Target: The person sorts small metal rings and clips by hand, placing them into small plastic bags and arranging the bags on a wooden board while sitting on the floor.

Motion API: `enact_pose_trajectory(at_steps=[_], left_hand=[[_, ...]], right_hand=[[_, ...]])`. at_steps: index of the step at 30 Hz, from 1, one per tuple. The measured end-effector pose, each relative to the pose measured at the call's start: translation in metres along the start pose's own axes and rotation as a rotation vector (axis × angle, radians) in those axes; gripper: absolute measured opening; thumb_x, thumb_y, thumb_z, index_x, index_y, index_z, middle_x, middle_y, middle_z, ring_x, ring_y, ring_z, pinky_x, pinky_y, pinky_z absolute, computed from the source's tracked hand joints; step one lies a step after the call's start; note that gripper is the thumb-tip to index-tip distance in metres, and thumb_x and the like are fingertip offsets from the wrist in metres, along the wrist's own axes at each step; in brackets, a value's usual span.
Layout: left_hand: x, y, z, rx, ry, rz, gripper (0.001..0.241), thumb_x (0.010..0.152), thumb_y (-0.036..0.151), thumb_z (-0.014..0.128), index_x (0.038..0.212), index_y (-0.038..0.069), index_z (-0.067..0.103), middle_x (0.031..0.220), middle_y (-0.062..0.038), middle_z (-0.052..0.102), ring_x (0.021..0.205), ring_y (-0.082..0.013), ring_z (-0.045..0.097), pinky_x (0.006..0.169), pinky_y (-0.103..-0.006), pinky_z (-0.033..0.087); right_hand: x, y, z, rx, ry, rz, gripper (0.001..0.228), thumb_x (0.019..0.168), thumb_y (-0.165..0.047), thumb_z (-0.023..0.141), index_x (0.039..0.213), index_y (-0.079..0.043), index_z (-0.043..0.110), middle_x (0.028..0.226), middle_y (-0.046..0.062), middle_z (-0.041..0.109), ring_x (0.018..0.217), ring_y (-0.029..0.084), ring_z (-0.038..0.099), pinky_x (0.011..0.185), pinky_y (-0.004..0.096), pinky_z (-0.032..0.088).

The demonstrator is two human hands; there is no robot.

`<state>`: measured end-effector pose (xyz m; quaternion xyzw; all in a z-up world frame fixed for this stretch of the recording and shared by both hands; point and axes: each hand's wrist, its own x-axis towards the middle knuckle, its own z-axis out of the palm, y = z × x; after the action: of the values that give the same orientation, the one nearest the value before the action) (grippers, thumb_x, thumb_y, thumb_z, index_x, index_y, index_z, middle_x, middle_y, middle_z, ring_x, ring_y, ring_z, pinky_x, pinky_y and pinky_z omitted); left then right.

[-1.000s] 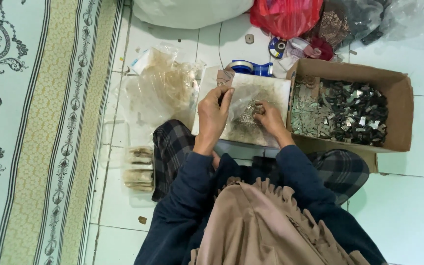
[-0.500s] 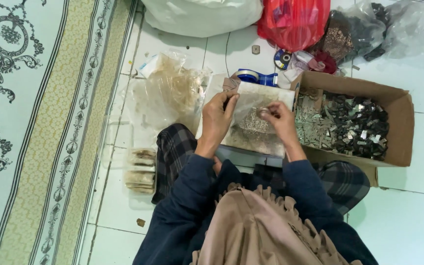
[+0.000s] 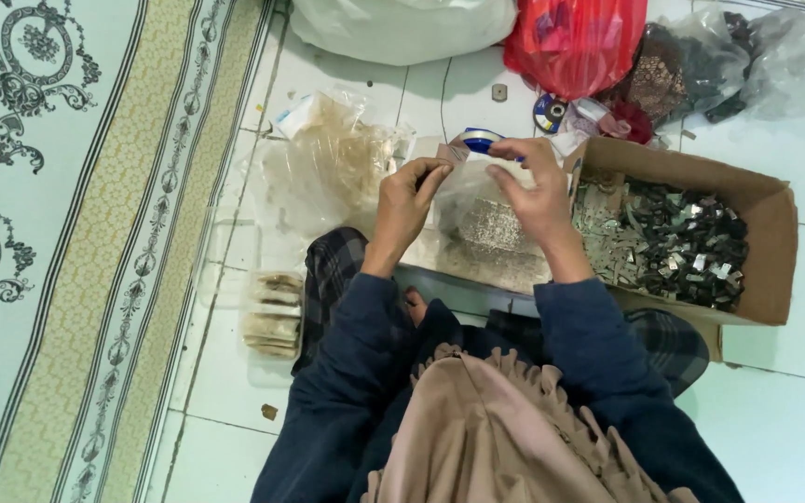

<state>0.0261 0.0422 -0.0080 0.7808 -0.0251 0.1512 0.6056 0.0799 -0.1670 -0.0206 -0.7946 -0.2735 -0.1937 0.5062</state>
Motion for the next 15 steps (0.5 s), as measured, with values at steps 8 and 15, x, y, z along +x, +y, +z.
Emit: enact_pose_trajectory(at_steps=[8,15], left_hand=[[0.013,0.01,-0.014,-0.06,-0.168,-0.017,0.016,0.1,0.019,0.07,0.102,0.006,0.079,0.071,-0.016,0.07,0.069,-0.0168,0.064,0.06,-0.032,0.053],[0.017,-0.006,-0.021,-0.182,-0.042,0.012,0.024,0.108,0.03,0.062,0.122,0.015,0.076,0.098,-0.012,0.073,0.094,-0.0131,0.065,0.076,-0.0262,0.054]], right_hand=[[-0.019,-0.001,0.008,0.278,-0.5,0.467,0.075,0.077,-0.001,0.071,0.149,-0.007,0.053,0.16,0.026,0.04,0.141,0.047,0.042,0.11,0.055,0.037],[-0.011,-0.012,0.011,0.174,-0.284,0.448,0.011,0.087,-0.02,0.086,0.092,-0.014,0.078,0.074,0.0,0.07,0.078,0.005,0.059,0.078,0.026,0.05]])
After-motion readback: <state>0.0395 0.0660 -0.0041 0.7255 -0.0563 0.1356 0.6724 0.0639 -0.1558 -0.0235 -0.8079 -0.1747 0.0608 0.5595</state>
